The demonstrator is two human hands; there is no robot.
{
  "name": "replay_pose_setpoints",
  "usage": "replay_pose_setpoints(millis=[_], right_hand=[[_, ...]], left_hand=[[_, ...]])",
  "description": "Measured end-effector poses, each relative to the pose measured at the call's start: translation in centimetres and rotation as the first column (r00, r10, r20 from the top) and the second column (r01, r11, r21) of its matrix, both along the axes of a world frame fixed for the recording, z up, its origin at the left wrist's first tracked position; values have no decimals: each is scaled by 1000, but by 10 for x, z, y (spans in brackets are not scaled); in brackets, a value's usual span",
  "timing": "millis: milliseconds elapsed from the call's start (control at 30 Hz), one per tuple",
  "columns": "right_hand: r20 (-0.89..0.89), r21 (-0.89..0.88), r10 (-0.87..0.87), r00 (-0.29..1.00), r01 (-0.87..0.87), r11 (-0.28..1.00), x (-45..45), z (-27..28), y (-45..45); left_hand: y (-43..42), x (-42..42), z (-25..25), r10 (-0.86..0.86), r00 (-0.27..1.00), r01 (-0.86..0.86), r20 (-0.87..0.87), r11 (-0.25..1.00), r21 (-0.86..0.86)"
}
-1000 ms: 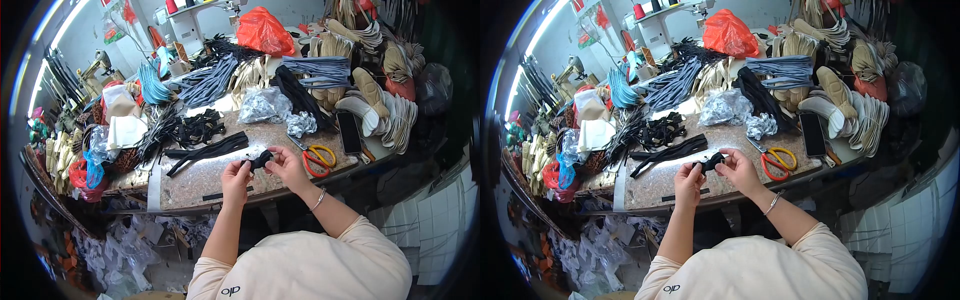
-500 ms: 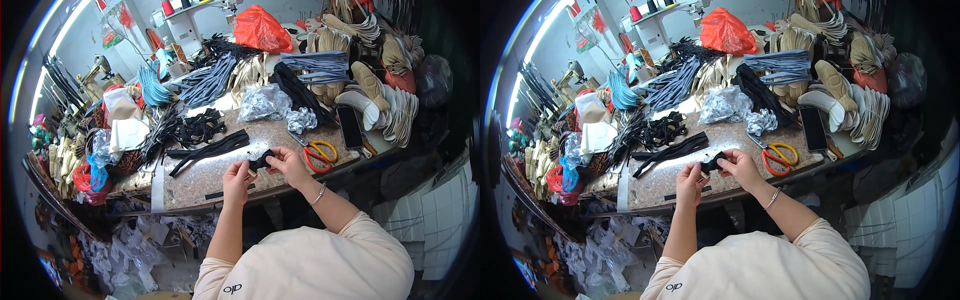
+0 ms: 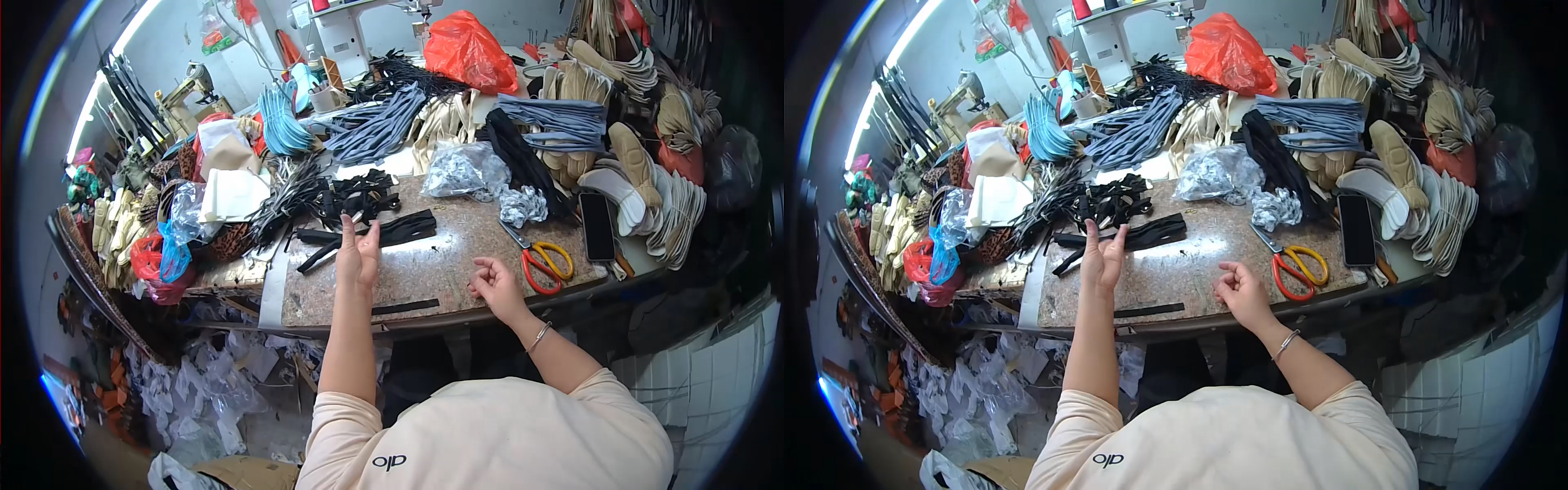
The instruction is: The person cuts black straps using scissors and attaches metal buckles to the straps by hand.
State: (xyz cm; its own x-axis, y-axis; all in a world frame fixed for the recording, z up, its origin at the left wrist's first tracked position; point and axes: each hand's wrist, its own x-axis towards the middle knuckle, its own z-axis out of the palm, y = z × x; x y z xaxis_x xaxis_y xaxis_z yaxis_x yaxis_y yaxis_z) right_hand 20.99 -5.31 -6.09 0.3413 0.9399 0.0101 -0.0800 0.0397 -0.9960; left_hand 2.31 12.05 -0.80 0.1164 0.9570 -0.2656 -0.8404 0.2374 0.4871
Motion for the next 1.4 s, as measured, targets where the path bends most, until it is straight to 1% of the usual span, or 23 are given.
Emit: replay_pose_setpoints(millis=[67, 100, 133, 167, 233, 267, 333, 367, 400, 433, 567, 767, 800, 833, 900, 967, 1000, 1067, 1133, 1167, 1233, 1267, 1400], right_hand=[[119, 33, 17, 993, -21, 999, 0, -3, 0], [115, 35, 6, 993, -10, 999, 0, -2, 0], [228, 79, -8, 974, -11, 997, -3, 0, 0], [337, 120, -29, 941, -12, 993, -6, 3, 0], [542, 187, -86, 836, -20, 982, -9, 6, -3], [539, 181, -103, 836, 4, 983, -10, 5, -4], [646, 281, -188, 740, -2, 960, -12, 1, -5], [693, 327, -225, 685, -20, 945, -12, -1, -6], [734, 372, -262, 627, -47, 927, -12, -3, -6], [733, 372, -263, 627, -46, 927, -12, -5, -7], [747, 432, -304, 591, -84, 898, -14, -9, -5], [725, 494, -362, 586, -75, 866, -12, -9, -5], [696, 465, -323, 641, -59, 883, -10, -5, -7], [662, 434, -281, 695, -49, 900, -7, 1, -9], [577, 369, -191, 794, -45, 928, -1, 11, -9], [560, 423, -404, 723, 170, 890, 22, 12, 5], [583, 290, -397, 709, 275, 917, 41, 25, 9], [651, 394, -547, 526, 383, 836, 82, 21, 33], [770, 499, -591, 240, 351, 792, 105, 12, 49], [770, 504, -594, 234, 349, 790, 108, 9, 51], [907, 274, -361, 218, 348, 897, 115, 5, 57], [906, 281, -365, 214, 341, 897, 117, 10, 58], [530, 122, -401, 747, 400, 908, 120, 27, 65]], left_hand=[[-18, 2, 2, -90, 996, 86, -23, 986, -146], [-27, 3, -8, -184, 979, 181, -83, 983, -42], [-37, 4, -20, -272, 950, 283, -152, 958, 54], [-49, 5, -24, -288, 945, 299, -157, 953, 51], [-69, 11, -25, -378, 834, 460, -403, 879, 128], [-66, 14, -25, -400, 823, 482, -403, 868, 121], [-51, 19, -23, -53, 560, 539, -827, 781, 315], [-43, 22, -21, 181, 377, 591, -908, 709, 386], [-38, 25, -21, 421, 181, 654, -889, 623, 429], [-32, 30, -25, 421, 181, 655, -889, 622, 428], [5, 51, -50, 801, -199, 672, -565, 531, 516], [-20, 57, -26, 882, -21, 703, -471, 348, 620], [-32, 57, -23, 896, 13, 700, -444, 309, 644], [-44, 56, -25, 895, 20, 704, -445, 303, 643], [-71, 53, -34, 789, -31, 787, -613, 397, 472], [-95, 51, -47, 783, 59, 765, -620, 363, 532], [-101, 51, -50, 783, 58, 764, -620, 365, 532], [-111, 47, -53, 803, 77, 740, -590, 351, 574], [-114, 45, -55, 798, 80, 745, -598, 350, 568], [-114, 45, -55, 793, 85, 748, -603, 349, 565], [-112, 48, -53, 789, 92, 747, -607, 348, 566], [-112, 48, -53, 793, 91, 742, -602, 349, 572], [-111, 46, -56, 819, 124, 736, -560, 302, 606]])
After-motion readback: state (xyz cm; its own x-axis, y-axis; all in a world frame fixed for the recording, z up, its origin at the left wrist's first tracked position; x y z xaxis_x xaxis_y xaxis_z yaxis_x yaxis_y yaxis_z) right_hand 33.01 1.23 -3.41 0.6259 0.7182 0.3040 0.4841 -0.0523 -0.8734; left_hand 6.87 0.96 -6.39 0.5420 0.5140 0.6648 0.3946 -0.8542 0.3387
